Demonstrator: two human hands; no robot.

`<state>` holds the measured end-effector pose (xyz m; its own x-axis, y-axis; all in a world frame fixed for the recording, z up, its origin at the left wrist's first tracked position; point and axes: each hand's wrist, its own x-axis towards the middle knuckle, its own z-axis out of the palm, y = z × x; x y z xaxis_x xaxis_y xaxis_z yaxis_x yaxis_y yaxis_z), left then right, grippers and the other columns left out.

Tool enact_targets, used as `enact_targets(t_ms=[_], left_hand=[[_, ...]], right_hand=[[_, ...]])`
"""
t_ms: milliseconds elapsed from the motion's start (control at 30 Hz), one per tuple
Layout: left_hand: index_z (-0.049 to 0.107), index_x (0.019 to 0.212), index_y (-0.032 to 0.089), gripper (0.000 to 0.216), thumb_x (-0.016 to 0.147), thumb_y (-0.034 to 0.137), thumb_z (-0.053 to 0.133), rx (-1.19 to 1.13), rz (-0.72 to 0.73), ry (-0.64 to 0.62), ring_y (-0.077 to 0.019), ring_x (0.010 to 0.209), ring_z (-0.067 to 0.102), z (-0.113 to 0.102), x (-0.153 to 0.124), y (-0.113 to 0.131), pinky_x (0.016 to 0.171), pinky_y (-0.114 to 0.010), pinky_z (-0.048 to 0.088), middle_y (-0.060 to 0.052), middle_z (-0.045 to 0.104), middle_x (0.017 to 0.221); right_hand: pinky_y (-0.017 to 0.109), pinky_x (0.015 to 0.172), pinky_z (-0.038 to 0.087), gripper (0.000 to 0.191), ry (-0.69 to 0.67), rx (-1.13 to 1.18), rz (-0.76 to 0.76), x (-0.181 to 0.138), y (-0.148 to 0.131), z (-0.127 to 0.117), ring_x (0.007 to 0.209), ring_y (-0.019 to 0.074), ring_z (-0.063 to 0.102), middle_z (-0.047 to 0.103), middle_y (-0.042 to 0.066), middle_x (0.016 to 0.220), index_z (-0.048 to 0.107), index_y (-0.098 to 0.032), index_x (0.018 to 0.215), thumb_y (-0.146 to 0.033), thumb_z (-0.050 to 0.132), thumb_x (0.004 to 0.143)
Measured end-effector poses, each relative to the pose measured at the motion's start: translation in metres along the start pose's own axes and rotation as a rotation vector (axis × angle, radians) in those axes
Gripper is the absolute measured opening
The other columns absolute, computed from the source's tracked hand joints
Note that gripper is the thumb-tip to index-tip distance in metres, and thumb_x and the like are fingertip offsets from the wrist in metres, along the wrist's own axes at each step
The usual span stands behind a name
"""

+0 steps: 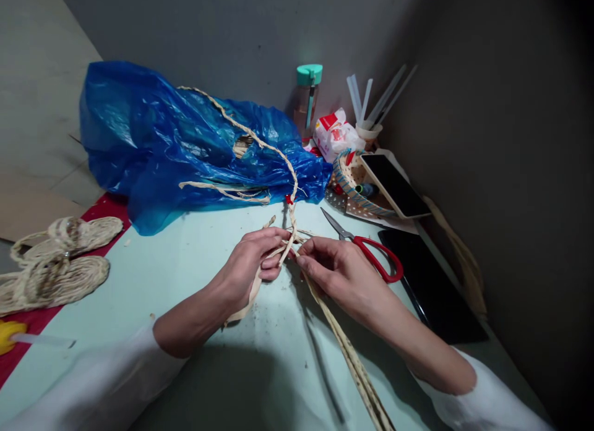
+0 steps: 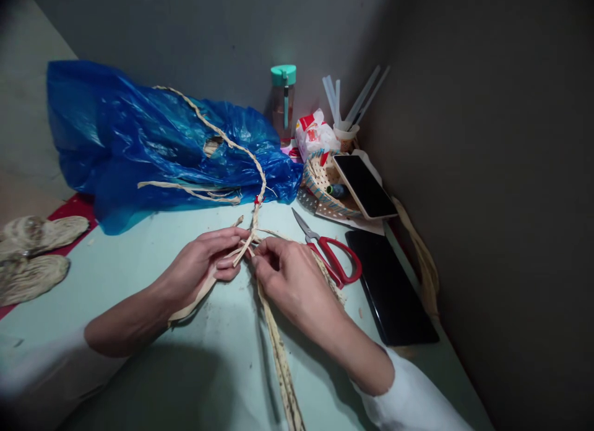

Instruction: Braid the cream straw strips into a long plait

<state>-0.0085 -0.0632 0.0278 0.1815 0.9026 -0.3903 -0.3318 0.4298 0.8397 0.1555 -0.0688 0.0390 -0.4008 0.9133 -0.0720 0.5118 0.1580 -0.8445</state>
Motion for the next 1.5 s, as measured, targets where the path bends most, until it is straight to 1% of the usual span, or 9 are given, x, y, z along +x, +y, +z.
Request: enact_targets(t_ms=[333,500,700,900,1067,1200,1367,1433,1500], left_hand=[[0.053,0.068,0.012,0.013,0.08,0.016,0.056,0.088,0.017,-0.03,-0.0037,0.048,0.019,0.002,-0.003,-0.002,0.042,-0.019,0.014,0.003,0.036,0.061],[0.055,0.076,0.013,0.013,0.085,0.023,0.058,0.139,0.055,0.033,-0.003,0.045,0.02,0.001,-0.003,-0.004,0.041,-0.017,0.014,0.007,0.03,0.056],[0.05,0.066,0.014,0.024,0.086,0.025,0.057,0.14,0.047,0.053,-0.0021,0.043,0.022,0.003,-0.004,-0.004,0.04,-0.017,0.014,0.007,0.03,0.053],[0.059,0.069,0.012,0.021,0.078,0.029,0.066,0.138,0.078,0.017,-0.0037,0.046,0.022,0.002,-0.005,-0.005,0.042,-0.019,0.016,0.007,0.029,0.053],[0.065,0.074,0.011,0.018,0.075,0.028,0.066,0.255,0.094,0.084,-0.0047,0.046,0.023,0.002,-0.005,-0.003,0.044,-0.021,0.015,0.006,0.034,0.051],[0.07,0.074,0.011,0.017,0.075,0.027,0.064,0.418,0.112,0.142,-0.006,0.043,0.025,0.002,-0.006,0.001,0.045,-0.023,0.016,0.006,0.035,0.043],[0.072,0.071,0.013,0.016,0.073,0.027,0.066,0.5,0.134,0.181,-0.0065,0.043,0.026,-0.001,-0.006,0.003,0.045,-0.024,0.017,0.006,0.038,0.04],[0.073,0.071,0.013,0.016,0.072,0.028,0.066,0.502,0.143,0.171,-0.0066,0.043,0.027,-0.003,-0.006,0.003,0.045,-0.024,0.018,0.006,0.039,0.041],[0.074,0.071,0.013,0.016,0.072,0.028,0.066,0.498,0.151,0.167,-0.0069,0.044,0.027,-0.003,-0.005,0.003,0.045,-0.024,0.02,0.006,0.04,0.041]], right_hand=[[0.022,0.055,0.03,0.018,0.142,-0.121,0.005,0.002,-0.007,0.007,0.056,0.0093,0.047,0.059,-0.001,0.063,0.058,-0.016,0.074,-0.024,0.05,0.088],[0.021,0.054,0.029,0.015,0.155,-0.186,-0.007,0.003,-0.009,0.01,0.054,0.0082,0.046,0.059,-0.002,0.061,0.058,-0.016,0.071,-0.02,0.053,0.085],[0.022,0.054,0.028,0.017,0.177,-0.207,0.016,0.003,-0.011,0.013,0.053,0.0084,0.045,0.059,-0.002,0.059,0.058,-0.015,0.07,-0.022,0.053,0.085],[0.022,0.054,0.03,0.02,0.196,-0.186,0.018,0.004,-0.009,0.012,0.053,0.009,0.047,0.062,0.001,0.064,0.061,-0.015,0.071,-0.024,0.052,0.087],[0.022,0.053,0.029,0.021,0.223,-0.225,0.012,0.004,-0.01,0.016,0.051,0.0095,0.047,0.065,0.002,0.065,0.063,-0.015,0.074,-0.025,0.051,0.088],[0.024,0.052,0.029,0.02,0.159,-0.333,-0.045,0.001,-0.012,0.011,0.052,0.0116,0.049,0.066,0.003,0.066,0.066,-0.015,0.08,-0.023,0.049,0.089],[0.027,0.067,0.038,0.023,0.384,-0.451,-0.162,0.002,-0.008,-0.007,0.075,0.0183,0.059,0.068,0.009,0.09,0.063,-0.014,0.101,-0.028,0.046,0.092],[0.028,0.074,0.039,0.027,0.351,-0.47,-0.195,0.006,-0.005,-0.008,0.087,0.0209,0.058,0.066,0.012,0.102,0.06,-0.013,0.11,-0.029,0.044,0.094],[0.026,0.07,0.037,0.027,0.191,-0.441,-0.172,0.009,-0.004,-0.005,0.084,0.0193,0.058,0.066,0.01,0.095,0.06,-0.015,0.106,-0.029,0.039,0.096]])
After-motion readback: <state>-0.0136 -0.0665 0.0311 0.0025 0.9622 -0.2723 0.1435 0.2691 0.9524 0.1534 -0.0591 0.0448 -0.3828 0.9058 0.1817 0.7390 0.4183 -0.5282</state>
